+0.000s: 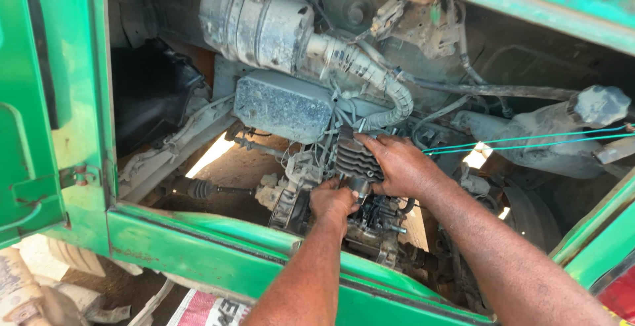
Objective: The recorder is shown assembling a small engine, specifically installing a cylinder block onto the piston and crankcase of what appears to be a three-wheeled vehicle engine.
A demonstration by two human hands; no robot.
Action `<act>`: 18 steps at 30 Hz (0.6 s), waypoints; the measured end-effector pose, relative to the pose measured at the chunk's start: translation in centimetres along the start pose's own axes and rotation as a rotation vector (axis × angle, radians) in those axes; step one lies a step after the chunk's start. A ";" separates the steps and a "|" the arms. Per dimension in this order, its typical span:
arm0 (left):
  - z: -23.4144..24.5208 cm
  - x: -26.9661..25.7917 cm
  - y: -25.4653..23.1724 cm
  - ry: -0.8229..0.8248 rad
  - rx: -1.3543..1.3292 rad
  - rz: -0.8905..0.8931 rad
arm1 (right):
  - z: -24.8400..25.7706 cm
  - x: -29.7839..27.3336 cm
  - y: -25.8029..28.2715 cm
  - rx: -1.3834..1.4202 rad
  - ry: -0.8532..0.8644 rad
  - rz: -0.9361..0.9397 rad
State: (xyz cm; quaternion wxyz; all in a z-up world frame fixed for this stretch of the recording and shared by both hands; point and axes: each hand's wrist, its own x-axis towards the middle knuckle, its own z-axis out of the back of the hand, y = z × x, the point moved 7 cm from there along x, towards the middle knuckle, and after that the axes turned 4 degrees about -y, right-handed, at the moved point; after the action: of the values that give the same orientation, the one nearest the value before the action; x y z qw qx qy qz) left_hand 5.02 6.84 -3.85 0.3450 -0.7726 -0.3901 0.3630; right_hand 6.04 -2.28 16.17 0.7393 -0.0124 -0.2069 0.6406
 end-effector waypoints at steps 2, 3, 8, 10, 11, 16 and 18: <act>0.3 -1.1 -0.8 -0.011 -0.008 0.013 | 0.0 0.0 -0.1 -0.001 0.001 0.006; 0.4 -1.7 -1.3 -0.017 -0.017 0.021 | 0.1 0.0 -0.1 -0.007 -0.004 0.010; 0.7 -2.5 -2.1 0.007 -0.035 0.063 | 0.0 -0.6 0.1 -0.016 -0.033 -0.011; 0.7 -2.2 -2.4 0.024 -0.057 0.074 | 0.4 -0.5 0.4 -0.005 -0.062 -0.003; 0.8 -2.0 -2.2 0.019 -0.065 0.118 | 0.4 -0.4 0.4 -0.004 -0.029 -0.018; 0.2 0.3 -0.6 0.089 -0.056 0.189 | 0.6 -0.4 0.1 0.014 0.021 -0.059; -0.4 -0.2 -1.2 0.198 0.016 0.221 | 0.6 -0.5 0.0 0.022 0.010 -0.054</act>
State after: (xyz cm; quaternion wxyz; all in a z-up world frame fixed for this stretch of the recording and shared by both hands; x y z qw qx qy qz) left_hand 4.84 7.11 -2.65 0.3458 -0.8401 -0.2638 0.3240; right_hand 5.77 -2.85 16.54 0.7575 -0.0018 -0.1964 0.6225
